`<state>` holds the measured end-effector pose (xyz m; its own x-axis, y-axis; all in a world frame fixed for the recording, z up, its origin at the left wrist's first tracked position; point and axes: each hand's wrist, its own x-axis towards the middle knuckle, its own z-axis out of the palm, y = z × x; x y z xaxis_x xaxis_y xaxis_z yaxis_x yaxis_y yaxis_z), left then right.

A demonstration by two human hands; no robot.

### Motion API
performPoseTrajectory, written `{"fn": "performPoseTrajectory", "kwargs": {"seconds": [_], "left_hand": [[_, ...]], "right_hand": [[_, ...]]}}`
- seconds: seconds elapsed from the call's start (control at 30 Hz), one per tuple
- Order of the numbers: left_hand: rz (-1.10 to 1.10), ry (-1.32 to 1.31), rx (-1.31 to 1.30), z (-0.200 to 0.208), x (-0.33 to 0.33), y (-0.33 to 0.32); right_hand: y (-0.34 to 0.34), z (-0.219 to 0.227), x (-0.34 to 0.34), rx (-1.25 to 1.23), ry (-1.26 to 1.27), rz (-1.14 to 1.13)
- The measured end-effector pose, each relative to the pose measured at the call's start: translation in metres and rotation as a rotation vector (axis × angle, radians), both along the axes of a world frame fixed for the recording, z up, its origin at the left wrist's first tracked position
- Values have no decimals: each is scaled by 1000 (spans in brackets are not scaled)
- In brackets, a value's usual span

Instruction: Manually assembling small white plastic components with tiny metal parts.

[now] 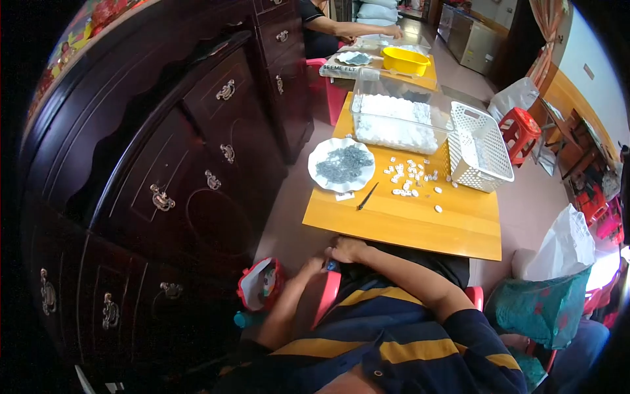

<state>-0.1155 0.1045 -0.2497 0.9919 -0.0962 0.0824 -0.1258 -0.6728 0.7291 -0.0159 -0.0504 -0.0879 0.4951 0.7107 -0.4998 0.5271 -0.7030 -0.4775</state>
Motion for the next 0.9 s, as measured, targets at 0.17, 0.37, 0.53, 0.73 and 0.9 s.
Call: {"fn": "performPoseTrajectory", "kwargs": {"seconds": [0.17,0.37,0.53,0.73,0.9], "left_hand": [[16,-62,-68,4,-5,-3],[20,-129,-158,12,-7,-7],[40,-180,-228,19,-11,-10],[56,-244,-311,21,-15,-11],[9,-42,-244,11,-16,2]], "right_hand": [[1,0,-2,22,-42,47],[2,2,-6,-10,-28,-69],[3,-5,-4,32,-5,-44],[1,23,-7,-45,6,-18],[0,11,-4,45,-32,131]]}}
